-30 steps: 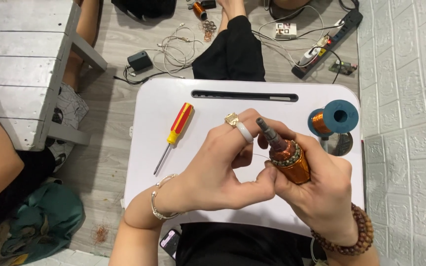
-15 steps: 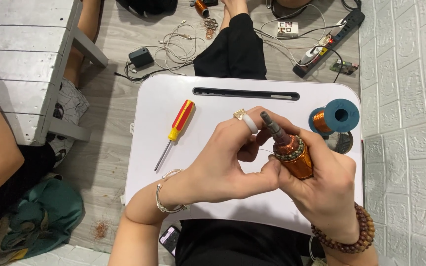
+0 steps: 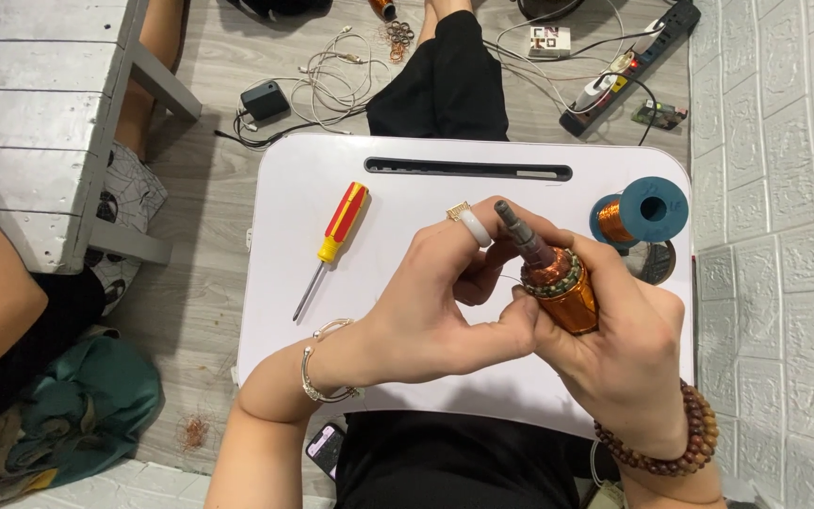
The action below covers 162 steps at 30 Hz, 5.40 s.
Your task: Manually winding thin copper wire around a motor armature to create coils.
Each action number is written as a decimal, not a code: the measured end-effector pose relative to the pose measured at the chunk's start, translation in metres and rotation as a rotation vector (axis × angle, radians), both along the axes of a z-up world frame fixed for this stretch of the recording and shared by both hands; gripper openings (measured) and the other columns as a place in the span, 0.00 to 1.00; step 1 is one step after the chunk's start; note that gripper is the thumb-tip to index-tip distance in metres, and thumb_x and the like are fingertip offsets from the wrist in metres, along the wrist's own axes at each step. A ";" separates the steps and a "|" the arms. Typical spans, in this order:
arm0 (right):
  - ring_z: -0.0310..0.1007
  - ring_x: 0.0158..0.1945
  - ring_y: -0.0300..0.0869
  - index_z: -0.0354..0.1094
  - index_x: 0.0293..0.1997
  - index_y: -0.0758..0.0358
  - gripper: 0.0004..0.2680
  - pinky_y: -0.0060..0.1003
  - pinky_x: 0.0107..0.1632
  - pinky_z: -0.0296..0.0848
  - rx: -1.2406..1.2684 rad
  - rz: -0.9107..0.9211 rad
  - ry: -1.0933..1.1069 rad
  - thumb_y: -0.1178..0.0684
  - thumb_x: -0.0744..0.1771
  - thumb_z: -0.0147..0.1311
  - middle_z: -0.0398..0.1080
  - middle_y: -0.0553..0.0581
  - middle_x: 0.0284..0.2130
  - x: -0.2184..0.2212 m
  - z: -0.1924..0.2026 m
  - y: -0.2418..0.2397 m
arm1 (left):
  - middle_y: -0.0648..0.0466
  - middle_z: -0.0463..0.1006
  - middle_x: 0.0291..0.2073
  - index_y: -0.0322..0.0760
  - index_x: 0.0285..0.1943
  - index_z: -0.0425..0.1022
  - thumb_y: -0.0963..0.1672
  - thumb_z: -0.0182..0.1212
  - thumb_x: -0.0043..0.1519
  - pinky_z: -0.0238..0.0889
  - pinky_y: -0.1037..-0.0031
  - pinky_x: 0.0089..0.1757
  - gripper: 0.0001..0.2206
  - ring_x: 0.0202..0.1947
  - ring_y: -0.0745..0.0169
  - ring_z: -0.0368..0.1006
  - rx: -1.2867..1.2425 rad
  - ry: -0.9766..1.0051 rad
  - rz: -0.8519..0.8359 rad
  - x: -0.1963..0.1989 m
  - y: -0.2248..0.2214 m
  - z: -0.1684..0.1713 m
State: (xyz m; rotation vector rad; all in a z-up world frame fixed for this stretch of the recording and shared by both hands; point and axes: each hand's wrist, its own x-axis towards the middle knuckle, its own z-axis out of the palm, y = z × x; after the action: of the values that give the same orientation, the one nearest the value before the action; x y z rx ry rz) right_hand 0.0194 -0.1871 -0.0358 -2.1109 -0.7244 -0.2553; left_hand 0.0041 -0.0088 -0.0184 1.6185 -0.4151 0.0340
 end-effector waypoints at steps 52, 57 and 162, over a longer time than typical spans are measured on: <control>0.47 0.13 0.31 0.63 0.51 0.82 0.17 0.22 0.14 0.46 0.971 0.492 0.711 0.53 0.65 0.40 0.63 0.55 0.17 0.020 -0.018 -0.008 | 0.54 0.78 0.21 0.32 0.35 0.77 0.37 0.63 0.56 0.53 0.82 0.22 0.01 0.17 0.72 0.59 0.036 -0.358 0.133 0.004 -0.004 -0.011; 0.51 0.12 0.32 0.54 0.54 0.75 0.20 0.21 0.11 0.53 0.982 0.438 0.627 0.56 0.60 0.53 0.59 0.61 0.14 0.024 -0.019 -0.001 | 0.59 0.77 0.17 0.41 0.36 0.79 0.38 0.62 0.60 0.51 0.83 0.18 0.04 0.14 0.73 0.54 -0.109 -0.372 0.196 0.012 -0.009 -0.023; 0.53 0.14 0.33 0.66 0.51 0.81 0.18 0.28 0.15 0.61 0.854 0.324 0.495 0.52 0.63 0.46 0.56 0.57 0.14 0.037 -0.030 0.012 | 0.60 0.55 0.07 0.37 0.28 0.76 0.39 0.63 0.59 0.48 0.82 0.19 0.06 0.13 0.73 0.47 -0.035 -0.297 0.306 0.017 -0.009 -0.017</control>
State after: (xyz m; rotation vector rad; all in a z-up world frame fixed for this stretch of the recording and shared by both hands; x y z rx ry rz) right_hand 0.0568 -0.1751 -0.0658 -1.1518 -0.5120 0.1285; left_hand 0.0216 -0.0174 -0.0358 1.6347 -0.3867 0.5155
